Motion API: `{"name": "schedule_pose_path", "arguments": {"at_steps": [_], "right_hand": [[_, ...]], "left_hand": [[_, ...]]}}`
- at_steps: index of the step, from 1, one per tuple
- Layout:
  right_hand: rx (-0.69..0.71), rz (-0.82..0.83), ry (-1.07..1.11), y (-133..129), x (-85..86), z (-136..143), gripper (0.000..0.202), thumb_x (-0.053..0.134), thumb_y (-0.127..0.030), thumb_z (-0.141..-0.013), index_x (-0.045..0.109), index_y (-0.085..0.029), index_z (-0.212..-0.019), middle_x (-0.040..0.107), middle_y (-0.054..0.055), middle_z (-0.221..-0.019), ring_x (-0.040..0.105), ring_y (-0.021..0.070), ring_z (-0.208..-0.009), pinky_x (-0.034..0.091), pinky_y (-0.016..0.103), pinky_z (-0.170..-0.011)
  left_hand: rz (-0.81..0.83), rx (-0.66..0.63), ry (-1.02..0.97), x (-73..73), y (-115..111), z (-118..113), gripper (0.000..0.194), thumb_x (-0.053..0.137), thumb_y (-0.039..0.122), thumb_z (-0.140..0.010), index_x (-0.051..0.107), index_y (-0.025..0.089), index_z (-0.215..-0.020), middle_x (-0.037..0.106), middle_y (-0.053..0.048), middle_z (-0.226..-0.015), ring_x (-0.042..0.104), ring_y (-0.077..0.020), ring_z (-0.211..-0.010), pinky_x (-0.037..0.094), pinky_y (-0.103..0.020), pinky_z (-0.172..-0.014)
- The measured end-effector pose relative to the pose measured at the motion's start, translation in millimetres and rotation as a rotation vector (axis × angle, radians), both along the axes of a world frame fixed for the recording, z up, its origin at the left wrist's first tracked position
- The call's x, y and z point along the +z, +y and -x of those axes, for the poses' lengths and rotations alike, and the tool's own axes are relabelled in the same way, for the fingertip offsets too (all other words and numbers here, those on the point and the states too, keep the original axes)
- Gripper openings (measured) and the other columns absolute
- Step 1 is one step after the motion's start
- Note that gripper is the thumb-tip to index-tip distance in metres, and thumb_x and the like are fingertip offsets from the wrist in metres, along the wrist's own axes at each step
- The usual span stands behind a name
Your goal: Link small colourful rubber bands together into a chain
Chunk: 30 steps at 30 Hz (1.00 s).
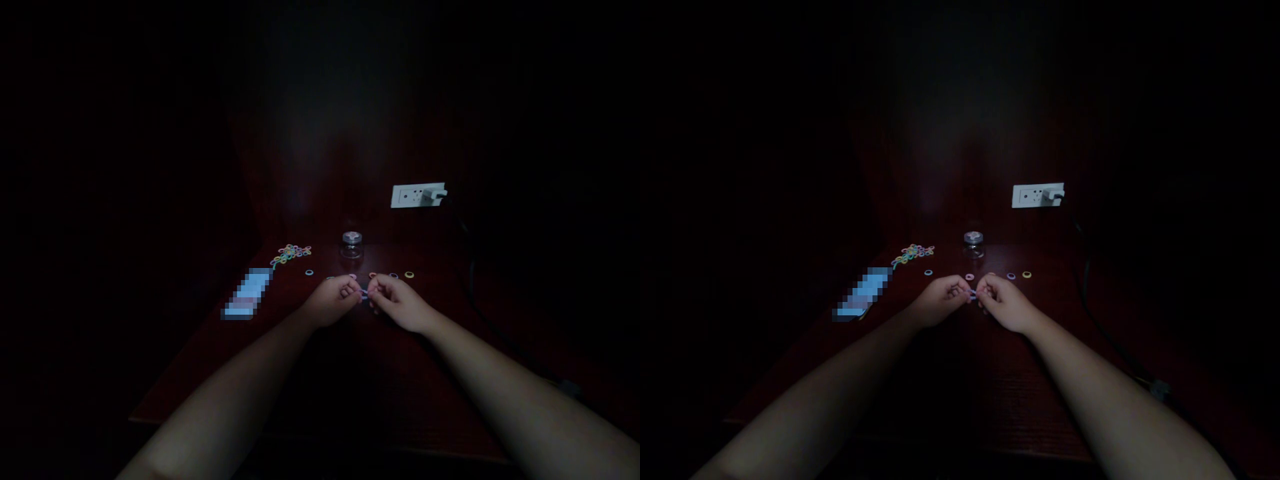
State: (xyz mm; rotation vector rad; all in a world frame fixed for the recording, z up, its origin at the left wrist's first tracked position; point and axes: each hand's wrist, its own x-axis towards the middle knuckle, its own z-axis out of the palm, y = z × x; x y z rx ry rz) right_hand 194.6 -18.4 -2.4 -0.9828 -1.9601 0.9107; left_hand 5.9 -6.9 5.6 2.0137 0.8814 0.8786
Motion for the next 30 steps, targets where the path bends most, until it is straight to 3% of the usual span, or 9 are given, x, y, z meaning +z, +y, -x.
{"name": "schedule_pose_path", "arguments": {"at_steps": [9,16,30], "right_hand": [[0.026,-0.05,-0.018,-4.5,4.0,0.7,0.018,0.052,-0.034,-0.086,0.052,-0.017,-0.079,0.054,0.0,-0.063,0.049,0.0113,-0.056,0.041,0.025,-0.056],[0.001,-0.034,-0.026,-4.9,5.7,0.1,0.02,0.049,-0.036,-0.087,0.051,-0.018,-0.079,0.055,0.0,-0.064,0.051,0.0121,-0.057,0.042,0.026,-0.056],[0.008,0.032,0.009,-2.8,0.4,0.8,0.02,0.051,-0.036,-0.088,0.05,-0.018,-0.08,0.056,0.0,-0.068,0.052,0.0116,-0.059,0.042,0.026,-0.057]], "left_hand": [[0.092,-0.006,-0.056,0.0,-0.2,-3.5,0.011,0.059,0.02,-0.078,0.06,0.01,-0.082,0.066,-0.006,-0.077,0.056,-0.009,-0.064,0.043,-0.021,-0.062],[0.087,0.017,-0.135,-8.6,2.5,-4.5,0.016,0.065,0.025,-0.074,0.058,0.012,-0.079,0.06,-0.001,-0.07,0.053,-0.0081,-0.06,0.043,-0.021,-0.059],[0.118,0.017,-0.061,-4.9,-1.4,-5.1,0.011,0.061,0.023,-0.076,0.059,0.012,-0.077,0.06,-0.001,-0.068,0.05,-0.0074,-0.058,0.04,-0.019,-0.056]]}}
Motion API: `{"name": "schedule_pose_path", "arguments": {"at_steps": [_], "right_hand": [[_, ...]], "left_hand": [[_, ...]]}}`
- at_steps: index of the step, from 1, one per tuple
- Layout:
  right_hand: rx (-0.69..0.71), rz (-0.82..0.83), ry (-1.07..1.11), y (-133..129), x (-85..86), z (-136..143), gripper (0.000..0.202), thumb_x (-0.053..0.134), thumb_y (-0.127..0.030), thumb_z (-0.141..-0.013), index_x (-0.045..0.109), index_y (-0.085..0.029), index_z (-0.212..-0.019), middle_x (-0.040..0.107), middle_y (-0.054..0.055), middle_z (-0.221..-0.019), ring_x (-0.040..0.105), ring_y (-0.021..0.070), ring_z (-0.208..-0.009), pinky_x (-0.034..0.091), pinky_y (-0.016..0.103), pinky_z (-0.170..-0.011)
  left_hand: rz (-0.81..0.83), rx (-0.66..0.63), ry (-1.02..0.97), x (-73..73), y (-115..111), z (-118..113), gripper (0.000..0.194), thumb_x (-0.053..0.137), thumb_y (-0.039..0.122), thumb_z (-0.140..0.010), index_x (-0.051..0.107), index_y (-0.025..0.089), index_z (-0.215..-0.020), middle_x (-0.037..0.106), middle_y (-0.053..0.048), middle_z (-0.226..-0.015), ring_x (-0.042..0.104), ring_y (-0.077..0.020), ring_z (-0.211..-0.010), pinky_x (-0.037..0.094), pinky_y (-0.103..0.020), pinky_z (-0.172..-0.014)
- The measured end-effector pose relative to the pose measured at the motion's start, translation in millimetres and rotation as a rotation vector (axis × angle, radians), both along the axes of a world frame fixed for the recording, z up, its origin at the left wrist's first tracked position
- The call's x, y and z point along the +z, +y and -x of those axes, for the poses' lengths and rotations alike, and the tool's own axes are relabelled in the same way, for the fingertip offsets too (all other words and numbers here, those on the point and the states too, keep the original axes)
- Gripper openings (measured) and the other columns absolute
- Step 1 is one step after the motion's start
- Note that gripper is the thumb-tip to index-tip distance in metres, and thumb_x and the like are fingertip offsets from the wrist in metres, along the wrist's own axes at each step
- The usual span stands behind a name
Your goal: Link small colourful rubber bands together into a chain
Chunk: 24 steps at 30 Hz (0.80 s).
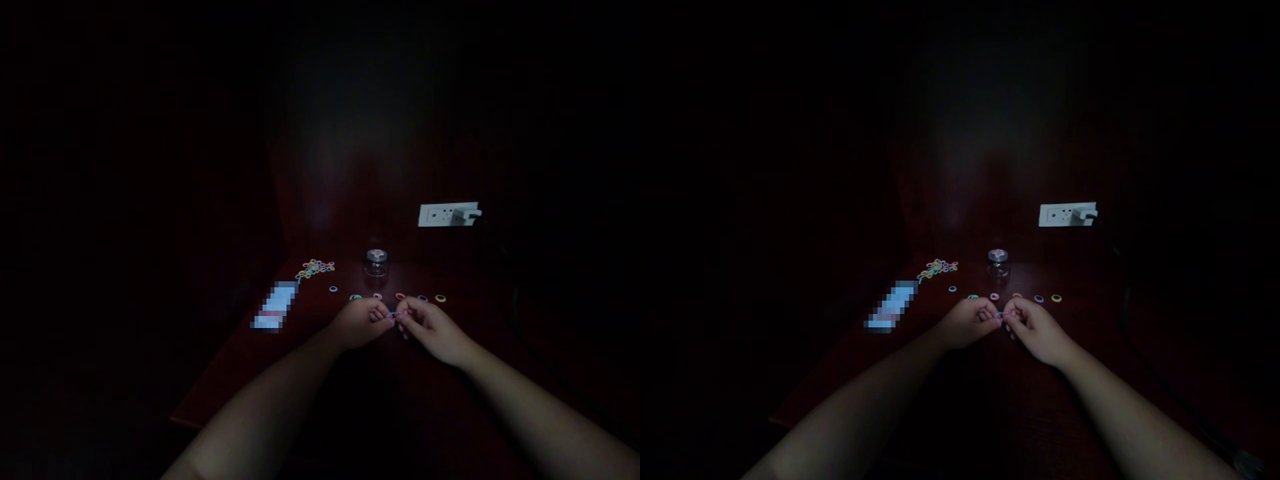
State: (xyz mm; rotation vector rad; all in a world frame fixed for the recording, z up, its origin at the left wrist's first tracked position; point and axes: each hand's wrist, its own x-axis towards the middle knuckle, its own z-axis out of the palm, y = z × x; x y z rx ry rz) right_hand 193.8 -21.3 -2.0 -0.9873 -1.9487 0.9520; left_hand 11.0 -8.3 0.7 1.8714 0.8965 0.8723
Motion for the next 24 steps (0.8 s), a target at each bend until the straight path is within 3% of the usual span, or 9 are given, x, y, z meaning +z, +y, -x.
{"name": "schedule_pose_path", "arguments": {"at_steps": [9,18,24], "right_hand": [[-0.01,-0.031,-0.018,0.2,3.9,-3.2,0.021,0.047,-0.036,-0.09,0.049,-0.018,-0.079,0.057,0.001,-0.07,0.052,0.0119,-0.06,0.042,0.025,-0.058],[-0.013,-0.024,-0.001,-1.8,4.9,-1.7,0.023,0.046,-0.038,-0.091,0.048,-0.018,-0.078,0.052,-0.001,-0.064,0.05,0.0118,-0.058,0.04,0.026,-0.057],[0.007,-0.01,0.013,-2.8,2.1,3.6,0.023,0.049,-0.039,-0.089,0.048,-0.018,-0.079,0.051,-0.001,-0.066,0.047,0.0119,-0.058,0.039,0.025,-0.054]], "left_hand": [[-0.168,-0.057,0.127,6.3,-2.7,6.8,0.015,0.05,0.026,-0.084,0.059,0.014,-0.079,0.06,-0.001,-0.071,0.049,-0.0083,-0.062,0.037,-0.019,-0.058],[-0.087,-0.034,0.022,5.4,-3.3,3.1,0.014,0.056,0.028,-0.08,0.054,0.014,-0.078,0.05,0.003,-0.065,0.042,-0.0074,-0.057,0.035,-0.019,-0.055],[-0.092,-0.031,-0.028,1.8,-2.4,2.4,0.016,0.055,0.031,-0.082,0.056,0.015,-0.082,0.055,0.002,-0.069,0.046,-0.0079,-0.061,0.037,-0.02,-0.059]]}}
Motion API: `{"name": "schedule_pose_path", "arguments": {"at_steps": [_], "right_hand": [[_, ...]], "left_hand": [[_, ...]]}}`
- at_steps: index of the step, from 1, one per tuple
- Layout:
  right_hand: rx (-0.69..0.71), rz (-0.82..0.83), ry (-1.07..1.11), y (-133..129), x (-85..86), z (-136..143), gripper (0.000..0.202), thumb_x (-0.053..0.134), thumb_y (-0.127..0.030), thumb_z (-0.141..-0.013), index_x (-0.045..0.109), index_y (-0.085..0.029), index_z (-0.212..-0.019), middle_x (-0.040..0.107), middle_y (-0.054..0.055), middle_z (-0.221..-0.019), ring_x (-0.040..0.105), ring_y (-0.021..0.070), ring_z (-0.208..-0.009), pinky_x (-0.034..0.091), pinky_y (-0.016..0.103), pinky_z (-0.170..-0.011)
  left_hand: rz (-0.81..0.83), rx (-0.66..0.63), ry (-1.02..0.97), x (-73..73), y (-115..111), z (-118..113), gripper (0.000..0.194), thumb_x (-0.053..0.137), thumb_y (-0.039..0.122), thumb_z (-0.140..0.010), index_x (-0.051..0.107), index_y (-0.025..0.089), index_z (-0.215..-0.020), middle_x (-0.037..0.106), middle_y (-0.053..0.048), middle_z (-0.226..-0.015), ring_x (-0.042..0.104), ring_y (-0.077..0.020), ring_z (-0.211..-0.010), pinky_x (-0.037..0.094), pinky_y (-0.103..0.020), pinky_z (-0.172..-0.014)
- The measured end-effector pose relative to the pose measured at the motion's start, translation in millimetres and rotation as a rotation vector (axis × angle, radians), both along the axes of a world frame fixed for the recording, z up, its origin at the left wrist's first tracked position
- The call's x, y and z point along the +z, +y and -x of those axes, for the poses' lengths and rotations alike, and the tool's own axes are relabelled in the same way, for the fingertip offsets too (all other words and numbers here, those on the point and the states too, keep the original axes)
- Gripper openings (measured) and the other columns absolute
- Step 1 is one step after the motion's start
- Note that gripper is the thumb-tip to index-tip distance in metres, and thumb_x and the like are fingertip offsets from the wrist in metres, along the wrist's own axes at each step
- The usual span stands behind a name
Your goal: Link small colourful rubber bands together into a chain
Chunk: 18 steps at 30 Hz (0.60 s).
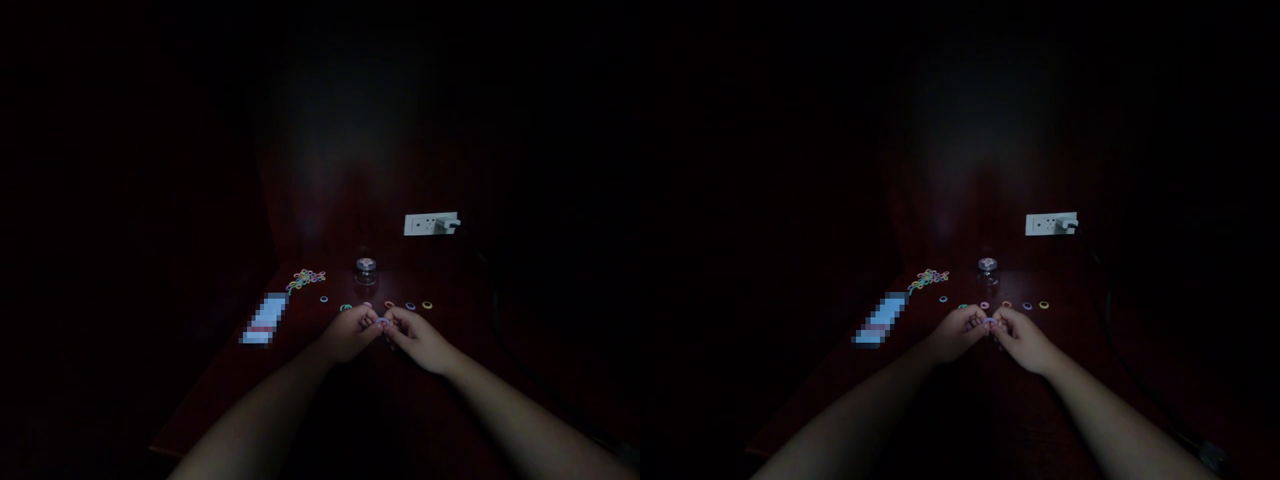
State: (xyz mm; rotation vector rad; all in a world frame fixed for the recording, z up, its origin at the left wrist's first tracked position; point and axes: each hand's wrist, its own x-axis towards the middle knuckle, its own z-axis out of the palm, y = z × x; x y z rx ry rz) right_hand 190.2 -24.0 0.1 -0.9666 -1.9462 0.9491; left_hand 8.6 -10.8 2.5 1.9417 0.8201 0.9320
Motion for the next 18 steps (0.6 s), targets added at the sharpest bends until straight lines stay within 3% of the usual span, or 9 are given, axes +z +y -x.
{"name": "schedule_pose_path", "arguments": {"at_steps": [5,14,18], "right_hand": [[-0.045,-0.099,-0.031,-0.3,3.1,-1.2,0.021,0.048,-0.037,-0.09,0.051,-0.018,-0.08,0.05,-0.001,-0.067,0.046,0.0121,-0.061,0.038,0.024,-0.057],[-0.05,-0.048,-0.003,2.0,-4.6,-2.1,0.026,0.043,-0.043,-0.091,0.049,-0.019,-0.081,0.054,0.0,-0.068,0.051,0.0126,-0.06,0.039,0.024,-0.056],[-0.045,-0.056,0.02,1.0,-2.9,-0.1,0.027,0.046,-0.045,-0.09,0.05,-0.019,-0.08,0.053,0.0,-0.068,0.049,0.0127,-0.061,0.039,0.024,-0.057]], "left_hand": [[0.022,0.003,0.06,0.5,0.3,2.1,0.016,0.057,0.03,-0.08,0.057,0.014,-0.08,0.053,0.002,-0.067,0.044,-0.008,-0.059,0.035,-0.019,-0.055],[-0.099,0.132,0.09,6.9,-2.8,2.0,0.016,0.056,0.03,-0.081,0.061,0.016,-0.086,0.06,-0.002,-0.08,0.05,-0.0106,-0.068,0.039,-0.021,-0.061],[-0.111,0.125,0.074,7.2,-3.4,1.3,0.016,0.054,0.029,-0.082,0.061,0.016,-0.087,0.062,-0.003,-0.085,0.052,-0.0113,-0.07,0.039,-0.021,-0.062]]}}
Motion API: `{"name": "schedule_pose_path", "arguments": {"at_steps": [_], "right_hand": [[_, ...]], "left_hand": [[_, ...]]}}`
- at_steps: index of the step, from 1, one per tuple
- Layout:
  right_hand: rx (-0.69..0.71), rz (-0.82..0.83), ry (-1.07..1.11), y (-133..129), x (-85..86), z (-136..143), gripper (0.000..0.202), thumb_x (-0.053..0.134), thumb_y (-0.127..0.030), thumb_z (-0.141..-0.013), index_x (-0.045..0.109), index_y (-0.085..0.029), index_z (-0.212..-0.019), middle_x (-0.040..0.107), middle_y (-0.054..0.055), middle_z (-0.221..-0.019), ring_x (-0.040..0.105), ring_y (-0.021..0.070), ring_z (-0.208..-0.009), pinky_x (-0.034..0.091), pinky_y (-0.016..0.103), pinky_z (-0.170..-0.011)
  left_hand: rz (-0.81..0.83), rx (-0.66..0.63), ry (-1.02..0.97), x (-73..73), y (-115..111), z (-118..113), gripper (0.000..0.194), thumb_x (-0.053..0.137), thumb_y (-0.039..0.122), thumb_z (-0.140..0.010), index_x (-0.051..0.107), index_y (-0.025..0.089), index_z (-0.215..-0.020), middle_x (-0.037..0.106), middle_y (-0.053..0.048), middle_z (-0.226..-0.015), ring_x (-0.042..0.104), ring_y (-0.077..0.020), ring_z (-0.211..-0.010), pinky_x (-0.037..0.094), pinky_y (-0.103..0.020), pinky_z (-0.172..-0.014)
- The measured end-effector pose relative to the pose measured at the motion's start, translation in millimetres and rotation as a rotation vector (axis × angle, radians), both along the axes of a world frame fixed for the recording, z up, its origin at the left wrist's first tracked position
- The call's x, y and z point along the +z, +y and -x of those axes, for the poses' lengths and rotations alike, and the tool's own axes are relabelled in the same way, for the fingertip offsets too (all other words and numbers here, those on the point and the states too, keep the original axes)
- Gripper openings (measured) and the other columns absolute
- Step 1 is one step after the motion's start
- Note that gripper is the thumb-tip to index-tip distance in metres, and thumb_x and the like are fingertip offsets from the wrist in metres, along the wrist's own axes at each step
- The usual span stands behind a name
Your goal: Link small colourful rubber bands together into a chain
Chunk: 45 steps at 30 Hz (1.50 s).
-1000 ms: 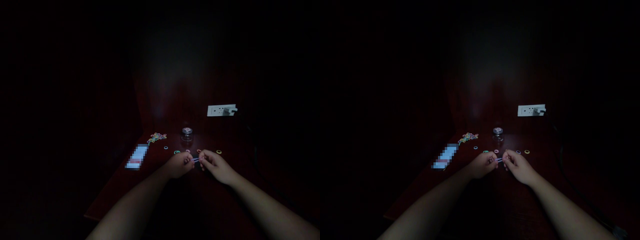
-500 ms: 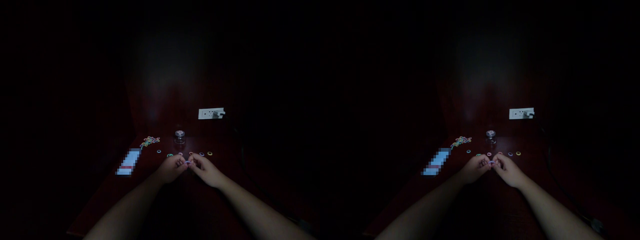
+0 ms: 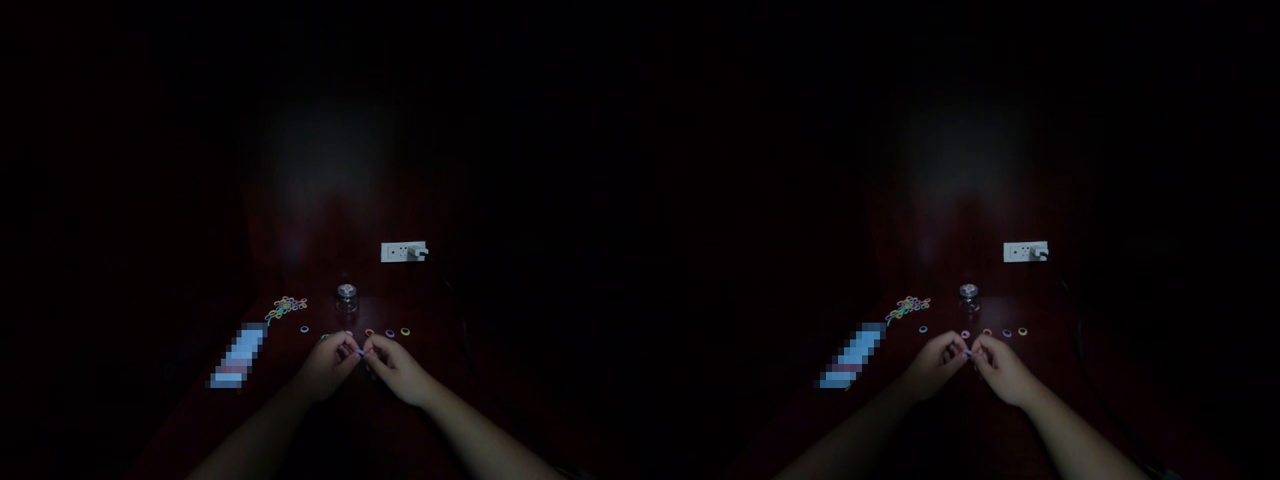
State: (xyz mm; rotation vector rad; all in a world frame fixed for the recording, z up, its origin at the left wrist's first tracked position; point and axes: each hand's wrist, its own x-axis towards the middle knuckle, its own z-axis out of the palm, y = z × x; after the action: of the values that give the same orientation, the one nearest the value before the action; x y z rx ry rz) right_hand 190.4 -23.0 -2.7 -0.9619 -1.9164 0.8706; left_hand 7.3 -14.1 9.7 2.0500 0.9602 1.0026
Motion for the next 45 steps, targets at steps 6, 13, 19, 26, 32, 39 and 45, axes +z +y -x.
{"name": "schedule_pose_path", "arguments": {"at_steps": [6,13,19,26,32,39,45], "right_hand": [[0.007,-0.014,-0.001,-3,5.9,2,0.027,0.051,-0.044,-0.087,0.05,-0.019,-0.077,0.046,-0.002,-0.065,0.041,0.0112,-0.058,0.035,0.022,-0.054],[0.012,-0.047,-0.074,0,2.8,-2,0.017,0.053,-0.033,-0.085,0.051,-0.018,-0.077,0.044,-0.003,-0.065,0.039,0.0108,-0.059,0.034,0.023,-0.055],[-0.001,-0.079,-0.074,1,4.6,-4,0.016,0.052,-0.032,-0.086,0.051,-0.019,-0.077,0.045,-0.002,-0.065,0.041,0.012,-0.06,0.035,0.024,-0.056],[0.034,-0.056,-0.106,-1,4.6,-4,0.018,0.052,-0.034,-0.085,0.05,-0.019,-0.075,0.044,-0.003,-0.064,0.04,0.0113,-0.059,0.035,0.024,-0.056],[0.039,-0.036,-0.126,-5,8.4,-2,0.018,0.053,-0.031,-0.084,0.049,-0.018,-0.072,0.043,-0.003,-0.063,0.039,0.0106,-0.058,0.035,0.023,-0.054],[0.026,-0.1,-0.137,-3,11.2,-3,0.019,0.051,-0.032,-0.085,0.051,-0.019,-0.072,0.044,-0.003,-0.061,0.04,0.0112,-0.057,0.042,0.026,-0.06],[0.024,-0.153,-0.153,-1,9.6,-4,0.018,0.049,-0.032,-0.086,0.054,-0.018,-0.076,0.045,-0.002,-0.062,0.043,0.0123,-0.059,0.046,0.028,-0.064]], "left_hand": [[-0.019,-0.028,0.003,2.8,0,-1,0.014,0.055,0.027,-0.082,0.063,0.016,-0.085,0.061,-0.001,-0.079,0.05,-0.0106,-0.067,0.039,-0.021,-0.061],[-0.027,-0.028,0.003,3.4,0,0,0.014,0.056,0.026,-0.082,0.065,0.016,-0.085,0.063,-0.001,-0.077,0.051,-0.0102,-0.066,0.038,-0.021,-0.061],[-0.01,-0.007,-0.008,5.5,-1,0,0.015,0.055,0.028,-0.082,0.064,0.017,-0.086,0.065,-0.001,-0.078,0.054,-0.0114,-0.068,0.039,-0.021,-0.061],[-0.019,-0.007,-0.029,2.1,2,-1,0.013,0.057,0.026,-0.08,0.063,0.017,-0.088,0.064,-0.001,-0.078,0.055,-0.0104,-0.068,0.042,-0.021,-0.062],[-0.033,0.014,-0.05,0.7,3,0,0.012,0.057,0.024,-0.079,0.06,0.016,-0.088,0.063,-0.001,-0.079,0.054,-0.0097,-0.067,0.042,-0.02,-0.062],[-0.068,-0.015,-0.033,-0.6,4,0,0.016,0.056,0.024,-0.081,0.062,0.016,-0.094,0.065,-0.003,-0.084,0.056,-0.0102,-0.071,0.043,-0.02,-0.063],[-0.037,-0.047,-0.041,-2.5,6,0,0.023,0.059,0.025,-0.079,0.06,0.015,-0.1,0.063,-0.003,-0.086,0.056,-0.0101,-0.072,0.043,-0.02,-0.062]]}}
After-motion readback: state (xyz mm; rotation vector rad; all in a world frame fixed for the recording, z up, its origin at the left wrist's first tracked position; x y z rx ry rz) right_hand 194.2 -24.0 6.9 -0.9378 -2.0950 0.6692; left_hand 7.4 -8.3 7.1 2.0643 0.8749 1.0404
